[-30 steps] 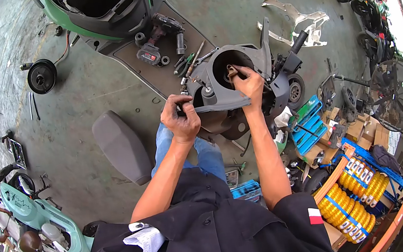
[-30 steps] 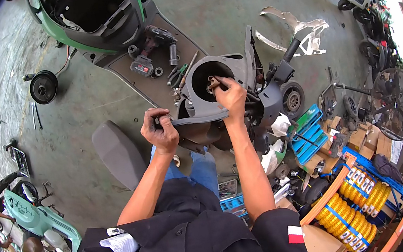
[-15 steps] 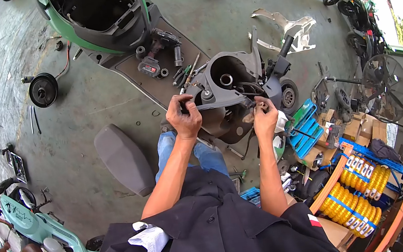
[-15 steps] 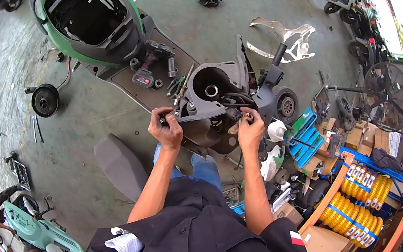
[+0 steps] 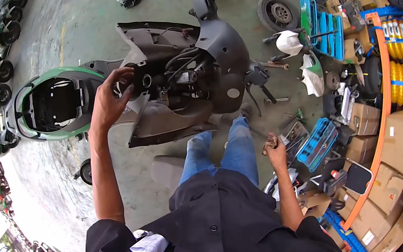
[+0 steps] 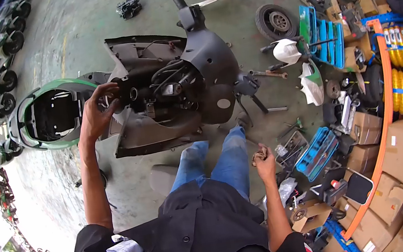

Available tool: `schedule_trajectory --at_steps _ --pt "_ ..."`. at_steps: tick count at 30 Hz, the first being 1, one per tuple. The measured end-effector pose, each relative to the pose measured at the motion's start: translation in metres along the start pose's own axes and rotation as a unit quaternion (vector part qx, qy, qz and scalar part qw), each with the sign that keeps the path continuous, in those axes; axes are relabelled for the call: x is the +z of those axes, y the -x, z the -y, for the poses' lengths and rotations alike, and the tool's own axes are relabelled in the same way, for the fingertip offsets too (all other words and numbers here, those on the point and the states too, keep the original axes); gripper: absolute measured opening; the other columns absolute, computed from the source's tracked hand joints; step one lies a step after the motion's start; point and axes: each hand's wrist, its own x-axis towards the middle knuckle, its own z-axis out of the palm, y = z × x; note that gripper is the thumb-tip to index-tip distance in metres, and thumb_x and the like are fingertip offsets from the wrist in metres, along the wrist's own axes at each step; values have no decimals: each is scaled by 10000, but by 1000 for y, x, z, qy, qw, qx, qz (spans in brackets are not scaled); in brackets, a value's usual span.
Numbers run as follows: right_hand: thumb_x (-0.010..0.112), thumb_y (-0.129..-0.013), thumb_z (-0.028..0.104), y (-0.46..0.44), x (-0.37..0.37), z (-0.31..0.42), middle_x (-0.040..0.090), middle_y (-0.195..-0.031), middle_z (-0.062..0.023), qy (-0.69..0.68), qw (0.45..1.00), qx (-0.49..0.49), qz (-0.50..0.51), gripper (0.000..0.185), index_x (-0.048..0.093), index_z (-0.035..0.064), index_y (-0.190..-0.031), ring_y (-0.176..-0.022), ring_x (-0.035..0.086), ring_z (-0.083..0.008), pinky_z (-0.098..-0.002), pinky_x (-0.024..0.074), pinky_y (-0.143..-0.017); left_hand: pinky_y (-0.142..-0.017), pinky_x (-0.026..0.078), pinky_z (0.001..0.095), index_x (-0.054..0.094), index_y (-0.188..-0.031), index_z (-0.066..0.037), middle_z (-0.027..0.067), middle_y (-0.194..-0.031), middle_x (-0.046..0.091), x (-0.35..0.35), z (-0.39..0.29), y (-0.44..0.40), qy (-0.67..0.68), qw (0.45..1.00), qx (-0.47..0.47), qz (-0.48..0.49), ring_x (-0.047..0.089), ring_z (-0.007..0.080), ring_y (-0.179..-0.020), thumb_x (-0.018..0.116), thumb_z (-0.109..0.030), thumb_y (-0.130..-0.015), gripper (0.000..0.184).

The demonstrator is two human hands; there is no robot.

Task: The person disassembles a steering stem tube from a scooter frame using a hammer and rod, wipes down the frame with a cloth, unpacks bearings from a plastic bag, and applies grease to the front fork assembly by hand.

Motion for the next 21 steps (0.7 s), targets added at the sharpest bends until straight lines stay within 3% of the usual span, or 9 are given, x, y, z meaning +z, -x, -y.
schedule_trajectory --at_steps 2,5,7,9,11,13,15,16,21 --pt "548 -794 -171 2 -15 -53 586 -958 -73 -50 998 25 -37 583 475 -20 -1353 -765 624 -137 -274 566 -645 -845 517 307 571 -1256 -63 92 -1188 699 8 11 -23 -53 993 22 101 674 214 -1023 726 -20 -847 439" --pt "581 -776 -215 13 -25 -87 611 -1002 -74 -35 995 38 -80 647 451 -14 -1378 -844 644 -137 -268 577 -730 -925 516 362 510 -1193 -42 99 -1237 690 23 22 -39 -49 981 -45 184 662 247 -1149 791 -33 -802 482" --pt "624 -785 -199 18 -29 -121 642 -1044 -80 -33 987 86 -129 651 456 -15 -1387 -908 659 -140 -264 561 -810 -868 544 359 427 -1105 -30 94 -1256 683 32 19 -45 -130 982 27 135 687 317 -1054 837 -57 -758 537" --pt "720 -786 -118 25 -34 -148 672 -1141 -120 -40 987 114 -111 611 499 -47 -1351 -1030 658 -198 -311 521 -919 -852 548 347 481 -1014 -26 73 -1237 696 38 32 -43 -172 976 54 121 700 271 -1022 858 -84 -745 467" --pt "717 -793 -112 29 -32 -166 686 -1140 -122 4 984 134 -116 519 562 -57 -1285 -1038 665 -203 -308 509 -921 -844 546 336 567 -963 -27 46 -1210 711 33 42 -41 -188 976 -53 102 693 198 -1034 883 -102 -714 410" --pt "722 -797 -96 32 -31 -188 684 -1153 -132 -17 985 142 -92 502 571 -59 -1274 -1065 654 -205 -318 497 -934 -879 548 332 668 -1016 -30 56 -1243 694 40 34 -38 -249 964 -41 86 680 160 -1053 906 -126 -681 422" --pt "727 -797 -86 35 -27 -195 680 -1169 -139 -15 984 147 -96 501 572 -63 -1273 -1088 645 -214 -334 483 -959 -928 546 335 676 -1191 -55 86 -1281 667 43 34 -35 -202 974 18 97 680 183 -1066 913 -145 -674 576" --pt "732 -798 -76 33 -24 -195 676 -1185 -146 -5 984 140 -106 501 572 -66 -1273 -1110 635 -222 -349 470 -985 -937 554 341 679 -1217 -67 108 -1310 645 35 64 -29 -121 988 -26 91 686 204 -1057 919 -161 -668 606" --pt "719 -795 -96 24 -34 -209 654 -1245 -178 65 987 125 -78 490 588 -76 -1266 -1120 631 -243 -359 468 -982 -865 578 341 591 -1340 -117 104 -1245 671 52 40 -53 -224 961 55 151 697 198 -1033 900 -152 -687 723"
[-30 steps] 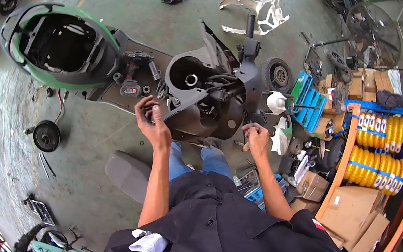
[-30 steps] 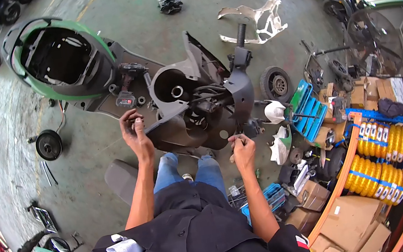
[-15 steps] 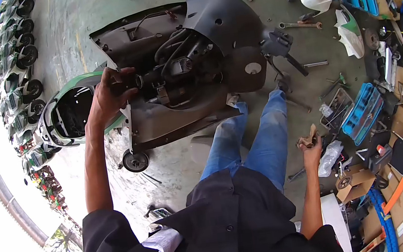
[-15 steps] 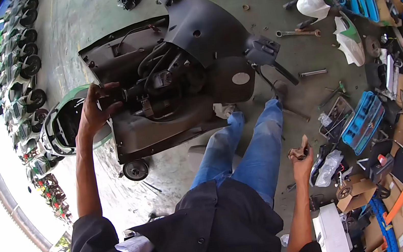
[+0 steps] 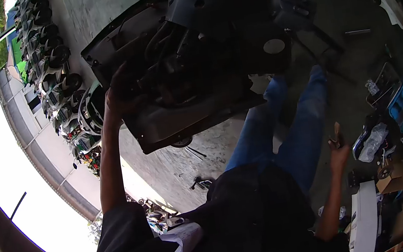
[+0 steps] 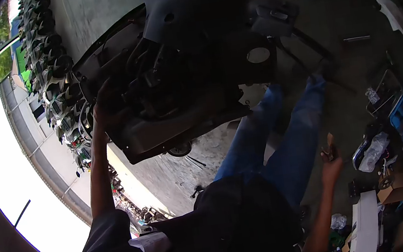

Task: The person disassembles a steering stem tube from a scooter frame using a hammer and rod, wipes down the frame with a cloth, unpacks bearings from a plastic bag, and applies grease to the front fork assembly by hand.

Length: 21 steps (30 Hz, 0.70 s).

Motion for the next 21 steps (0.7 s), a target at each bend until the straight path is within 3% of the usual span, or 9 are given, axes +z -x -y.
schedule_trajectory --at_steps 2,4,7,11,14,16,17,19,21 --pt "728 -797 -81 -9 -4 -8 651 -1256 -177 22 999 -29 6 496 584 -76 -1271 -1119 630 -248 -361 468 -980 -840 583 343 546 -1390 -136 102 -1219 679 0 0 -6 -9 1000 5 15 700 195 -1021 886 -141 -699 771" --pt "730 -805 -55 -15 -8 -14 675 -1218 -160 23 999 -31 -35 457 607 -67 -1246 -1110 635 -236 -369 461 -982 -969 530 359 431 -1462 -103 104 -1406 565 3 7 -3 10 996 -71 45 626 234 -1205 868 -103 -667 908" --pt "753 -826 21 -18 -34 20 686 -1213 -169 -6 999 16 33 447 621 -67 -1243 -1123 634 -240 -361 446 -994 -955 529 360 394 -1481 -106 118 -1355 587 3 9 -2 8 993 -107 54 633 244 -1180 844 -108 -669 929" --pt "736 -821 -6 -28 -56 21 724 -1095 -144 1 999 -8 32 357 656 -52 -1165 -1034 663 -213 -375 474 -951 -953 527 373 385 -1479 -99 134 -1317 597 6 4 -7 -30 996 -77 45 615 247 -1195 843 -126 -671 929" --pt "721 -846 15 -38 -69 31 724 -1089 -145 24 999 -19 10 331 656 -52 -1163 -998 671 -215 -369 488 -926 -880 551 386 379 -1457 -113 164 -1190 663 1 2 -13 -75 993 -71 64 677 277 -1067 875 -267 -679 936" --pt "701 -886 58 -43 -80 42 722 -1060 -123 6 999 -38 25 285 665 -50 -1147 -965 668 -194 -348 508 -876 -933 524 365 394 -1465 -74 159 -1255 644 -8 -6 -12 -58 986 -117 103 650 266 -1116 828 -293 -796 826" --pt "701 -886 58 -47 -87 44 722 -1060 -123 7 999 -37 28 285 665 -50 -1147 -965 668 -194 -348 508 -876 -933 524 365 394 -1465 -74 159 -1255 644 -17 -7 -6 -59 985 -120 105 650 266 -1116 828 -293 -796 826" --pt "686 -920 108 -58 -99 48 718 -1017 -95 -111 992 37 38 266 672 -48 -1135 -927 656 -161 -311 516 -801 -975 494 347 426 -1471 -64 124 -1316 623 -38 -9 4 182 916 -327 143 613 231 -1170 713 -308 -929 660" --pt "685 -925 122 -73 -118 47 713 -1007 -84 -89 994 45 54 268 673 -48 -1132 -915 650 -145 -296 515 -770 -978 487 335 443 -1468 -65 108 -1334 614 -66 -42 15 205 910 -347 100 600 209 -1183 663 -297 -963 598"
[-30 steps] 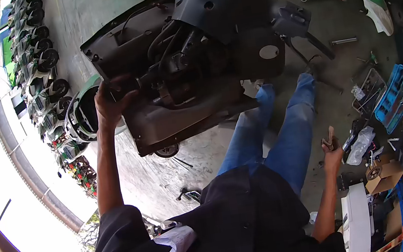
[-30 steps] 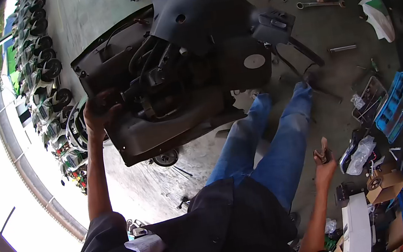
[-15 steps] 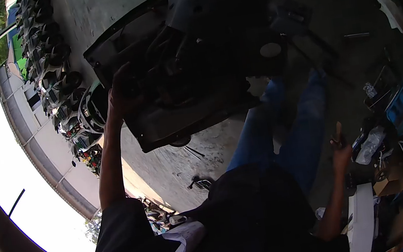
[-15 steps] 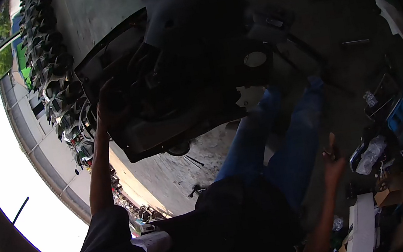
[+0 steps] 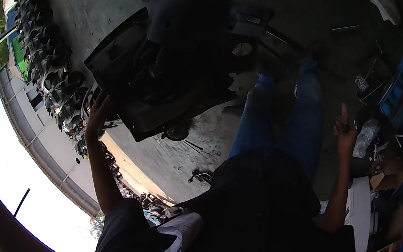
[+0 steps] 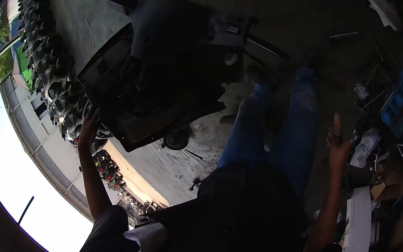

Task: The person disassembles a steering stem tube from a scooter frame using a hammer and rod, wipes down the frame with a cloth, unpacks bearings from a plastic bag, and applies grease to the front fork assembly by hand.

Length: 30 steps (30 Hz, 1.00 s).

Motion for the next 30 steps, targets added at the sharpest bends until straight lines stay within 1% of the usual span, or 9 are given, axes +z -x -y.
schedule_trajectory --at_steps 4,8,11,13,15,19,24,26,30 --pt "679 -928 127 -28 -22 4 720 -1034 -111 86 996 -36 10 281 668 -52 -1144 -902 651 -169 -319 509 -805 -906 497 284 540 -1402 -49 92 -1290 648 5 -40 63 -48 988 -47 -142 626 151 -1108 625 -294 -985 490" --pt "673 -907 67 -36 -10 23 716 -1109 -146 119 990 -76 21 291 656 -47 -1174 -1016 662 -210 -351 482 -927 -883 539 335 582 -1282 19 128 -1177 676 94 -83 92 -10 948 180 -262 659 188 -1058 595 -120 -978 334" --pt "687 -872 12 -27 19 53 707 -1130 -147 74 993 -75 61 329 642 -43 -1193 -1051 659 -211 -350 481 -945 -865 529 289 566 -1284 33 116 -1126 686 206 -121 87 79 973 184 -114 671 178 -1005 592 -85 -980 328" --pt "709 -839 -31 -6 46 84 694 -1144 -142 26 993 -81 87 404 613 -33 -1231 -1070 655 -212 -346 483 -955 -809 542 295 559 -1323 -1 148 -1159 679 275 -141 76 107 988 5 114 681 181 -981 634 -255 -990 425" --pt "726 -826 -42 21 75 117 683 -1148 -132 -6 988 -119 97 464 584 -19 -1267 -1089 651 -212 -338 488 -960 -837 546 345 517 -1390 -1 212 -1253 643 351 -126 69 101 967 -12 232 676 240 -1040 632 -387 -983 572" --pt "688 -849 -72 62 99 156 660 -1192 -120 -100 972 -183 113 536 529 26 -1351 -1101 652 -207 -329 519 -924 -865 532 359 642 -1222 58 180 -1094 706 422 -162 77 140 940 -24 311 662 209 -1020 694 -410 -940 549" --pt "687 -823 -104 75 52 182 645 -1207 -150 -169 969 -179 32 776 346 99 -1490 -1039 672 -210 -348 568 -862 -723 549 330 671 -1138 93 140 -1014 720 449 -196 74 171 941 20 293 697 193 -875 692 -201 -943 354" --pt "699 -824 -75 72 30 183 657 -1179 -201 -155 975 -157 4 769 341 110 -1479 -998 689 -270 -368 562 -845 -744 536 361 716 -1084 65 199 -921 750 455 -240 93 53 968 120 213 735 250 -836 692 -180 -884 317" --pt "688 -823 -78 67 -31 186 627 -1132 -129 -199 963 -181 -33 779 331 110 -1490 -1017 653 -205 -327 543 -851 -747 533 390 717 -1082 40 262 -917 717 474 -307 126 -59 940 268 203 732 352 -883 650 -120 -865 278"
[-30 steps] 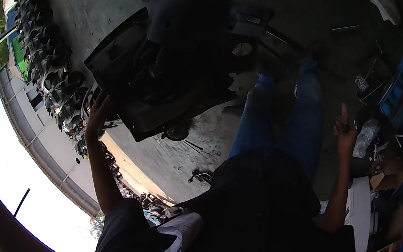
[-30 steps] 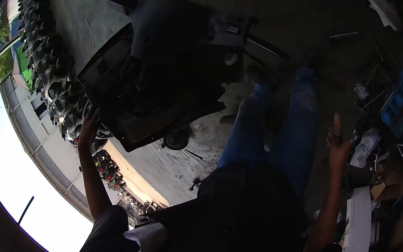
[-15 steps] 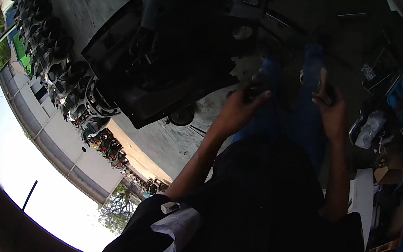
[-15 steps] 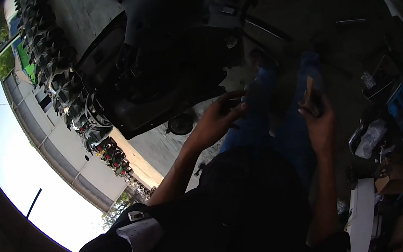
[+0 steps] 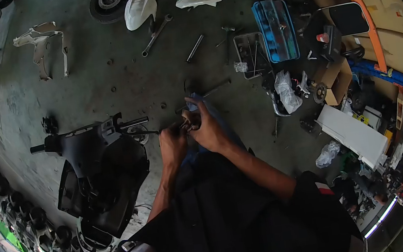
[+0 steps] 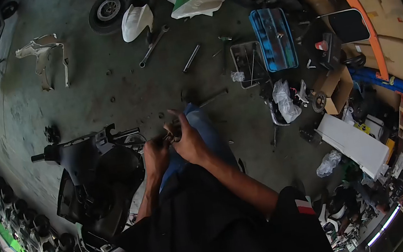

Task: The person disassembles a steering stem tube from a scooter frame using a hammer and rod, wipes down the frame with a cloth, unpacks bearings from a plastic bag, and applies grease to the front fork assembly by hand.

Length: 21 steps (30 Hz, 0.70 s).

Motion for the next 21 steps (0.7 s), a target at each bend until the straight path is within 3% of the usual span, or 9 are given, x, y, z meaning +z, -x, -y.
schedule_trajectory --at_steps 2,9,13,15,16,17,19,20,21 --pt "689 -810 -83 -1 -27 25 627 -1129 -142 23 1000 -9 -5 809 324 133 -1498 -1020 657 -226 -357 542 -855 -741 531 414 719 -1061 28 286 -898 683 8 -37 -3 -28 999 39 -1 697 406 -912 624 -96 -864 252" --pt "678 -786 -105 3 -82 62 617 -1163 -175 9 982 -81 -172 850 311 148 -1508 -1063 650 -302 -416 530 -877 -736 533 430 725 -1018 16 279 -885 681 53 -118 -25 -81 982 167 -13 680 424 -907 599 -56 -827 240" --pt "699 -779 -116 3 -113 65 622 -1171 -157 7 950 -122 -289 821 367 137 -1486 -1049 653 -291 -417 530 -861 -762 543 409 732 -1028 9 256 -906 700 80 -146 -51 -103 971 212 46 701 397 -912 600 -46 -778 289" --pt "710 -775 -116 14 -134 71 624 -1174 -144 35 930 -114 -347 803 399 133 -1473 -1047 654 -280 -411 533 -854 -760 545 397 736 -1055 4 243 -920 714 91 -134 -88 -115 957 266 -29 718 366 -918 624 -77 -811 281" --pt "725 -769 -109 23 -149 82 622 -1171 -140 0 928 -79 -365 778 435 125 -1453 -1052 649 -282 -405 530 -854 -763 544 385 728 -1093 6 242 -922 720 82 -151 -99 -89 975 202 -32 734 330 -917 643 -121 -859 280" --pt "740 -763 -101 29 -164 86 621 -1168 -136 -33 923 -45 -382 754 472 118 -1432 -1058 644 -283 -398 527 -855 -776 540 367 714 -1125 25 207 -934 748 69 -156 -117 -138 979 151 21 747 264 -891 649 -160 -906 293" --pt "761 -776 -42 23 -181 68 625 -1209 -137 -34 902 -76 -423 673 529 106 -1390 -1059 654 -298 -373 535 -837 -816 518 324 709 -1171 20 113 -1002 754 66 -162 -136 -75 974 135 163 702 189 -906 644 -201 -935 330" --pt "766 -787 -10 16 -184 62 624 -1235 -141 80 887 -137 -433 643 541 101 -1378 -1064 659 -305 -373 540 -833 -816 518 324 709 -1171 20 113 -1002 754 72 -175 -131 -87 970 138 179 702 189 -906 644 -201 -935 330" --pt "755 -800 12 4 -183 56 651 -1218 -143 90 878 -192 -428 551 586 82 -1320 -1045 676 -315 -374 547 -827 -857 500 312 685 -1209 19 101 -1073 732 80 -190 -127 -47 959 89 265 678 176 -969 639 -238 -947 370"
